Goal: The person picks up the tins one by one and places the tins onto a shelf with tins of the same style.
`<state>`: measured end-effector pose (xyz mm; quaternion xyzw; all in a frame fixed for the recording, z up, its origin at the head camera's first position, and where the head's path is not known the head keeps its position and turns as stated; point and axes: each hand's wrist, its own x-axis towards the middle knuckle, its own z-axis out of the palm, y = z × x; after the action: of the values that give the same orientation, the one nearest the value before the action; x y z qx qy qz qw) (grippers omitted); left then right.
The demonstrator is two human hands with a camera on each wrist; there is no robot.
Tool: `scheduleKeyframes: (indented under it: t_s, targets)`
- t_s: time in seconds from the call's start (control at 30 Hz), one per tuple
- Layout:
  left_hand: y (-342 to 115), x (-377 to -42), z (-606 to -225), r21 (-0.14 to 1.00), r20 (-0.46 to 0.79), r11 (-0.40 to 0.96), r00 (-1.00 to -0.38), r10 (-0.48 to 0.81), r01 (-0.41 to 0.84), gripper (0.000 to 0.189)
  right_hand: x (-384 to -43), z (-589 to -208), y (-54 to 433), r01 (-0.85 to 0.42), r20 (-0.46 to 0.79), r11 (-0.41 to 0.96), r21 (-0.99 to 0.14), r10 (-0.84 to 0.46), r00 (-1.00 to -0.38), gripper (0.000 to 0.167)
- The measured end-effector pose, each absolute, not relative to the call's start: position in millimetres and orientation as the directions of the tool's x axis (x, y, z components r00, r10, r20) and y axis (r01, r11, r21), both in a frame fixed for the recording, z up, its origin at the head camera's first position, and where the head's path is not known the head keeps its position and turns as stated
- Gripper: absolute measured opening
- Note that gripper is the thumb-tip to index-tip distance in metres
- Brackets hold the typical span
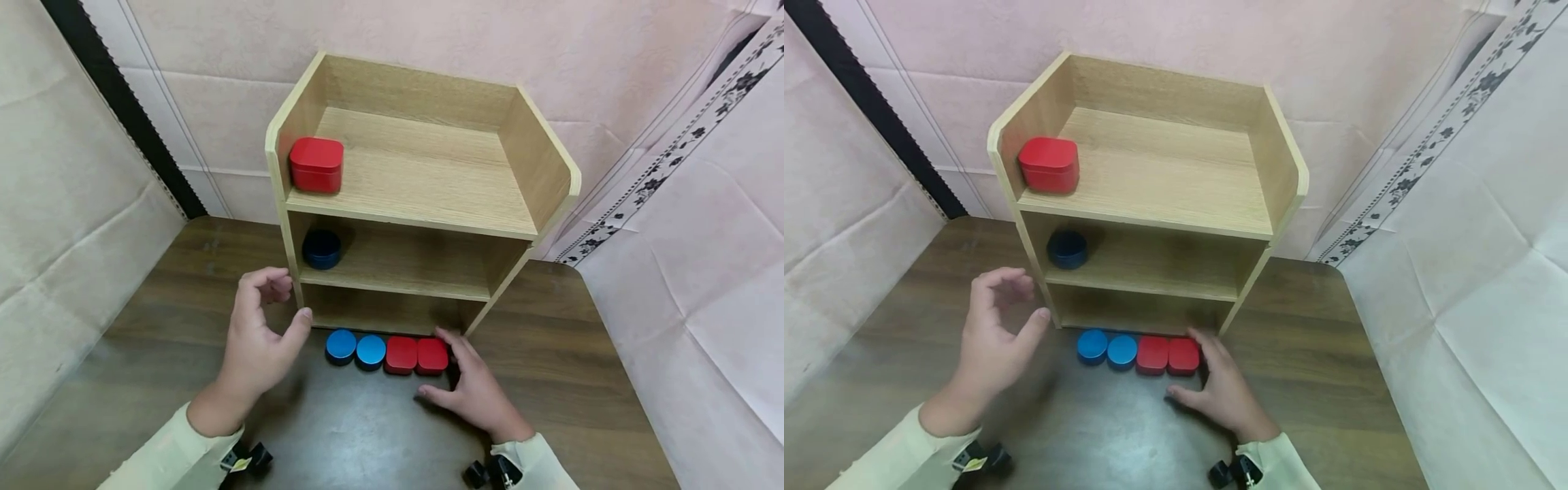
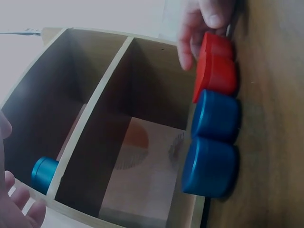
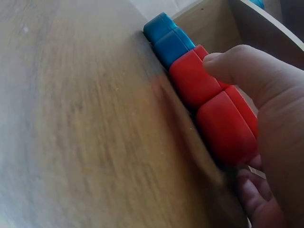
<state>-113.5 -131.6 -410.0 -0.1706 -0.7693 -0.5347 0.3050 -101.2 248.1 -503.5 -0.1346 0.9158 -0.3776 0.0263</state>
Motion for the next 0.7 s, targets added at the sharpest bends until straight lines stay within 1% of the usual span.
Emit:
scheduleKeyframes:
  t_s: [0.23, 0.5, 0.7]
  targets:
    - [-137, -121, -402, 0.752, 0.635, 0.321, -0.764, -0.115, 0.576, 0.062, -101, -506, 246, -0.214, 0.058, 0.672, -0.709, -0.247, -0.967, 0.107]
    - [-137, -128, -395, 0.754, 0.646, 0.289, -0.745, -0.163, 0.59, 0.061, -101, -503, 244, -0.171, 0.032, 0.677, -0.716, -0.213, -0.977, 0.102]
    - [-138, -134, -385, 0.759, 0.644, 0.284, -0.741, -0.192, 0.586, 0.053, -101, -503, 244, -0.17, 0.038, 0.68, -0.713, -0.204, -0.978, 0.098]
